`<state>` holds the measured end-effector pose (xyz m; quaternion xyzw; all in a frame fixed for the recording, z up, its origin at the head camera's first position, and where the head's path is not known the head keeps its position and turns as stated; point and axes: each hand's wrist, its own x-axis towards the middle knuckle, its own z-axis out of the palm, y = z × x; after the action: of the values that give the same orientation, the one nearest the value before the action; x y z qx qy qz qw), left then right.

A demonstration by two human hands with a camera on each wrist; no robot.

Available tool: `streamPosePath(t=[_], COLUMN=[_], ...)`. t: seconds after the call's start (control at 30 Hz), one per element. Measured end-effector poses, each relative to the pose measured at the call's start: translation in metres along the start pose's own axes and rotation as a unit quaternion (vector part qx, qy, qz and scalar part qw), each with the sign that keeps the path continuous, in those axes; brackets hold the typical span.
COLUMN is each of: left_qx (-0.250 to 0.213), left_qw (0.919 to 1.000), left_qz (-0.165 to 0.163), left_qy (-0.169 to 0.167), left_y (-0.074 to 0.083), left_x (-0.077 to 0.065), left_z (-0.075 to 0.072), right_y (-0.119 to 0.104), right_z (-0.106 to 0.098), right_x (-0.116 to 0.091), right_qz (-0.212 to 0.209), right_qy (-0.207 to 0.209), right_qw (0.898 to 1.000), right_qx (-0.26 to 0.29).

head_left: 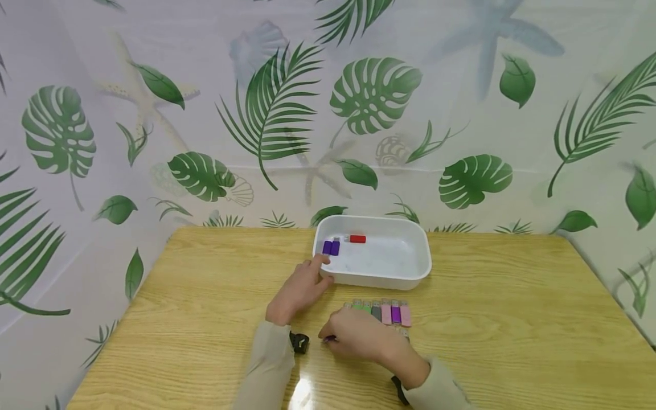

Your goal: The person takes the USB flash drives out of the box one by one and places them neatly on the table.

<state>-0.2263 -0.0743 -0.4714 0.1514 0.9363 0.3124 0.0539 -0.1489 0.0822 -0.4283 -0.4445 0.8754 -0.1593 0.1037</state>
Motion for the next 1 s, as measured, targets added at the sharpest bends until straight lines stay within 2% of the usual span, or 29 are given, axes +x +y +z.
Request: streamPosePath(t=[0.13,0.33,0.5,0.77,1.0], left_qx=[0.0,0.0,0.0,-0.003,-0.004], left_qw=[1.0,1.0,1.0,1.0,1.0], left_qz=[0.003,0.008,0.005,0.004,0.004], left_qy=[-0.001,-0.001,0.003,0.002,0.001], left_y=[0.001,0.001,0.001,0.001,0.0], left_x=[0.0,0.0,0.0,0.0,0.0], left_z=[-0.001,-0.001,-0.001,0.0,0.0], right_y=[-0.003,-0.005,-0.003,-0.003,-0.003], right_z=[0.004,0.007,0.011,0.01,0.01], right_x=[0.0,0.0,-0.001,-0.003,-0.002], right_qz=[-0.011,-0.017,-0.029,0.011,0.034], right_qy=[-0.013,-0.055,-0.061,-0.098,-0.107], right_qw=[1.0,0.997,0.997,0.995,0.993], right_qx=[0.003,0.048,0.041,0.029,0.038])
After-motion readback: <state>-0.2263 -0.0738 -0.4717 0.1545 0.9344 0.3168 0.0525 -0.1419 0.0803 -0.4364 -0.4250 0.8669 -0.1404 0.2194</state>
